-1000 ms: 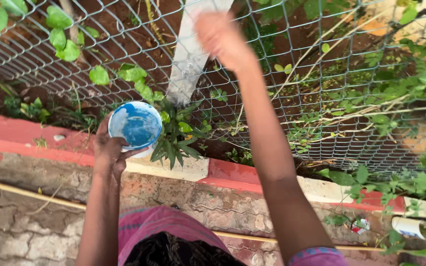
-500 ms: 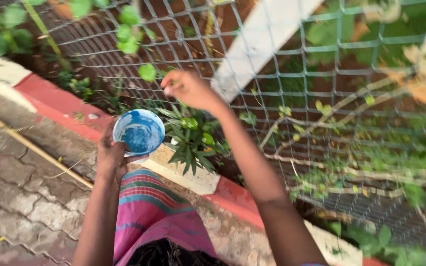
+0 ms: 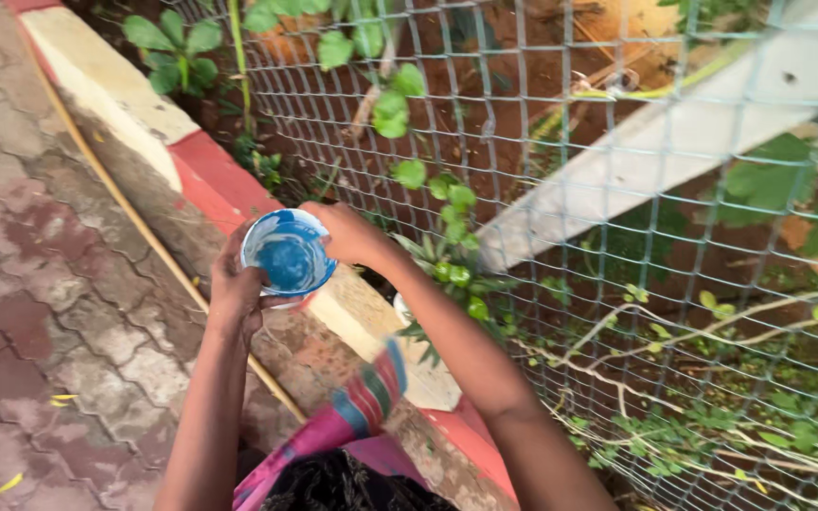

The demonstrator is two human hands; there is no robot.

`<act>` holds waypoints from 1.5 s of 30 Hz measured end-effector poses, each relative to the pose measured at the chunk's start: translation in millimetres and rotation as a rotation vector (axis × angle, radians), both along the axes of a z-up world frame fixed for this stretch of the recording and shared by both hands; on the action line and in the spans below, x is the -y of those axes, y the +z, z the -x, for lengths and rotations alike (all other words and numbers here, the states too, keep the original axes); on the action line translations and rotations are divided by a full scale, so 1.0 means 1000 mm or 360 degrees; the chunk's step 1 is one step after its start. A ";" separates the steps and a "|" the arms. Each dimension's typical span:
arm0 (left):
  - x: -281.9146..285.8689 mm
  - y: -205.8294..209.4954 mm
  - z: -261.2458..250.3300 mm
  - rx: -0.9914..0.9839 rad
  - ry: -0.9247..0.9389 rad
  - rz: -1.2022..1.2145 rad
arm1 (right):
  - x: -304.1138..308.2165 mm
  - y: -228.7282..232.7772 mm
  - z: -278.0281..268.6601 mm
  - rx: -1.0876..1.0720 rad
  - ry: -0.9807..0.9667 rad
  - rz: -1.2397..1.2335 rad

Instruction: The person applies fertilizer from a small container by hand to various plants in a garden, moving along a row of potted and ground-planted greenery.

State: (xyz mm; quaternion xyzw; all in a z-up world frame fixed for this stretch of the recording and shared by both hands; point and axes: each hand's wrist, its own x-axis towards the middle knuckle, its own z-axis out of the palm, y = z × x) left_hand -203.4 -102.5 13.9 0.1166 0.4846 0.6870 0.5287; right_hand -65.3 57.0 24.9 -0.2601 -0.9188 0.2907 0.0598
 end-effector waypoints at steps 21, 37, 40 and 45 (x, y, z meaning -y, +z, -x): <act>0.069 0.016 0.295 -0.0506 0.0341 0.0039 | 0.062 0.029 0.324 -0.0253 0.0096 -0.0042; 0.016 0.004 0.498 -0.0675 0.0511 0.0318 | -0.004 0.028 0.546 -0.0226 0.0299 0.0223; -0.010 -0.005 0.550 -0.0710 0.0467 0.0312 | -0.032 0.026 0.589 -0.0231 0.0271 0.0256; -0.038 -0.009 0.617 -0.0665 0.0519 0.0205 | -0.074 0.022 0.663 -0.0242 0.0428 0.0123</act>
